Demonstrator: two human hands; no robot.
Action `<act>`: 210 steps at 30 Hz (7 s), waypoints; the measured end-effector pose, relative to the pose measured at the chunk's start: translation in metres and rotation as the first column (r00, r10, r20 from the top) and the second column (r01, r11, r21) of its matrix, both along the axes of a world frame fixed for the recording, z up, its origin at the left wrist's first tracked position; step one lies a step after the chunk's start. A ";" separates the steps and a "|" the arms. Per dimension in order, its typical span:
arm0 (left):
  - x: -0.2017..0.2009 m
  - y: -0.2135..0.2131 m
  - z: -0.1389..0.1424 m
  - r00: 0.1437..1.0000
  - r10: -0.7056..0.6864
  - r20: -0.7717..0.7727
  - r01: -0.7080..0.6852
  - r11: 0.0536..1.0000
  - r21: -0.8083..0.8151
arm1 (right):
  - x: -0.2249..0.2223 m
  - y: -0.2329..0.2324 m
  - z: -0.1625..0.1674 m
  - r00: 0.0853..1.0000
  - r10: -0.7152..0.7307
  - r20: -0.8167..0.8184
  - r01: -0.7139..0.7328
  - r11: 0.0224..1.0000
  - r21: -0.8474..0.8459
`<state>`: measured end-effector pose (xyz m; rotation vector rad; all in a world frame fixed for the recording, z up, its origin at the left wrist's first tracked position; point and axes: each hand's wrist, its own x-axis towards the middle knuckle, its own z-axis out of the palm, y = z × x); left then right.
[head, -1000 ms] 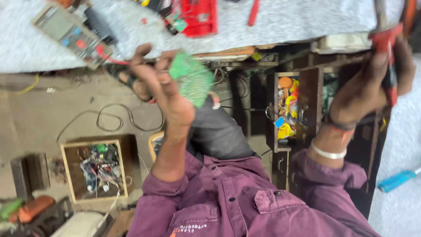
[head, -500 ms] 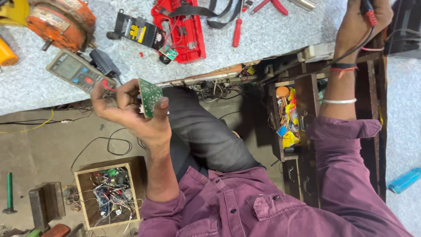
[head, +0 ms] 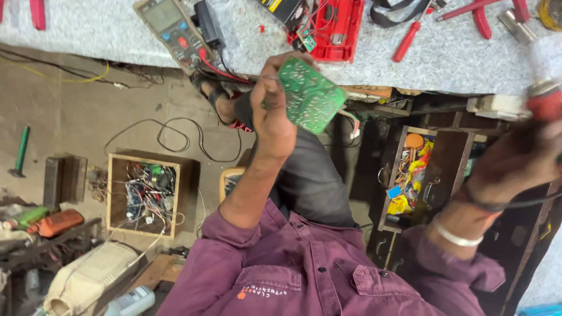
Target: The person holds a small green circuit board, uses a soldering iron to reflow solder on several points, then uses a multimeter with red and black probes to test continuity on the board. The person repeats soldering and testing steps on different areas of the same board.
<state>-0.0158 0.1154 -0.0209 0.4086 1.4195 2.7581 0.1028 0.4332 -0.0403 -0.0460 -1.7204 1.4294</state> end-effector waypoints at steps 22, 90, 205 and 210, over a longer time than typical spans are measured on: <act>0.021 0.022 -0.003 0.997 0.043 -0.065 -0.050 0.993 -0.109 | 0.014 -0.074 0.022 0.978 0.178 0.111 -0.207 0.911 0.357; 0.025 0.013 -0.008 0.590 -0.159 -0.792 -0.620 0.539 -0.570 | 0.007 -0.080 -0.015 0.957 0.207 -0.201 -0.288 0.731 -0.618; 0.003 0.004 -0.068 0.861 -0.495 -0.119 0.509 0.830 0.229 | 0.040 -0.056 -0.006 0.851 0.525 0.022 -0.449 0.748 -0.489; 0.007 0.008 -0.069 0.896 -0.430 -0.107 0.443 0.881 0.167 | 0.041 -0.061 0.001 0.852 0.522 0.045 -0.442 0.762 -0.474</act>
